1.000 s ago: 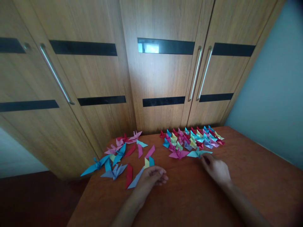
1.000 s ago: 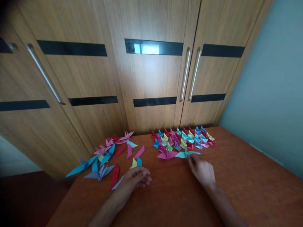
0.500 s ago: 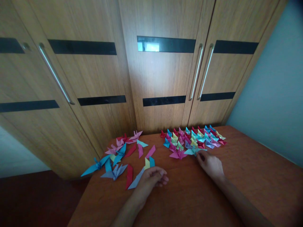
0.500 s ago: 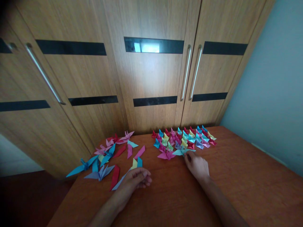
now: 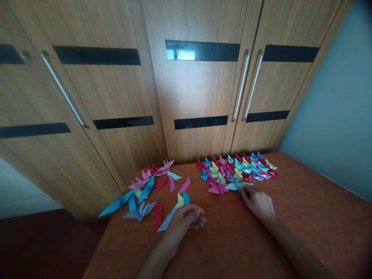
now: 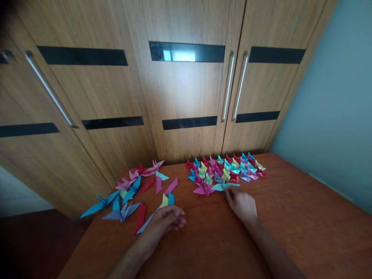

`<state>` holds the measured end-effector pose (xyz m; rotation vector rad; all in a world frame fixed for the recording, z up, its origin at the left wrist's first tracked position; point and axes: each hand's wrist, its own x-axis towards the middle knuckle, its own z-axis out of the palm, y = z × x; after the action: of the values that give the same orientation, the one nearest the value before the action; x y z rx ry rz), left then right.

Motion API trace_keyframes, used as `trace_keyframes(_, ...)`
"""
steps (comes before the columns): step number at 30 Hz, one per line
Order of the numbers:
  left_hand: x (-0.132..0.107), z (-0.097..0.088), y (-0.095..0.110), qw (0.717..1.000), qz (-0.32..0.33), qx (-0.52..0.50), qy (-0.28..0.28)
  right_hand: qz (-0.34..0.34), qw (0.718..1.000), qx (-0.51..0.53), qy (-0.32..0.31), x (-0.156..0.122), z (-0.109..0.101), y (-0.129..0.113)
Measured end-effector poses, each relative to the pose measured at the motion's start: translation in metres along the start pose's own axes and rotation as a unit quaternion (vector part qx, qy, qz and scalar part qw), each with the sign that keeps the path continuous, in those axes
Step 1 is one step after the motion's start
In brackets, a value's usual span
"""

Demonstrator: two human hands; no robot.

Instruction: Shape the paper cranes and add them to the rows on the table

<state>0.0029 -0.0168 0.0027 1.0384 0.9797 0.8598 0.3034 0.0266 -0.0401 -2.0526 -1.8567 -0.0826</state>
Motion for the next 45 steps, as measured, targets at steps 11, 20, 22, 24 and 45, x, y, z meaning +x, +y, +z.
trace_keyframes(11,0.003,-0.004,-0.002,1.0,-0.018,0.008,-0.01,-0.016,0.997,0.06,0.056,-0.005,-0.008,-0.005)
trace_keyframes(20,0.008,-0.022,0.015,0.993,0.078,0.053,0.068,-0.148,0.932,0.331,-0.004,-0.016,-0.009,-0.11)
trace_keyframes(22,0.009,-0.034,0.025,0.981,0.132,0.103,0.101,-0.167,0.924,0.343,-0.033,-0.022,0.001,-0.132)
trace_keyframes(24,0.009,-0.05,0.037,0.955,0.19,0.181,0.136,-0.174,0.924,0.335,-0.054,-0.028,0.011,-0.144)
trace_keyframes(45,0.029,-0.207,0.104,0.692,-0.025,0.65,0.313,-0.182,0.926,0.314,-0.104,-0.039,0.022,-0.142)
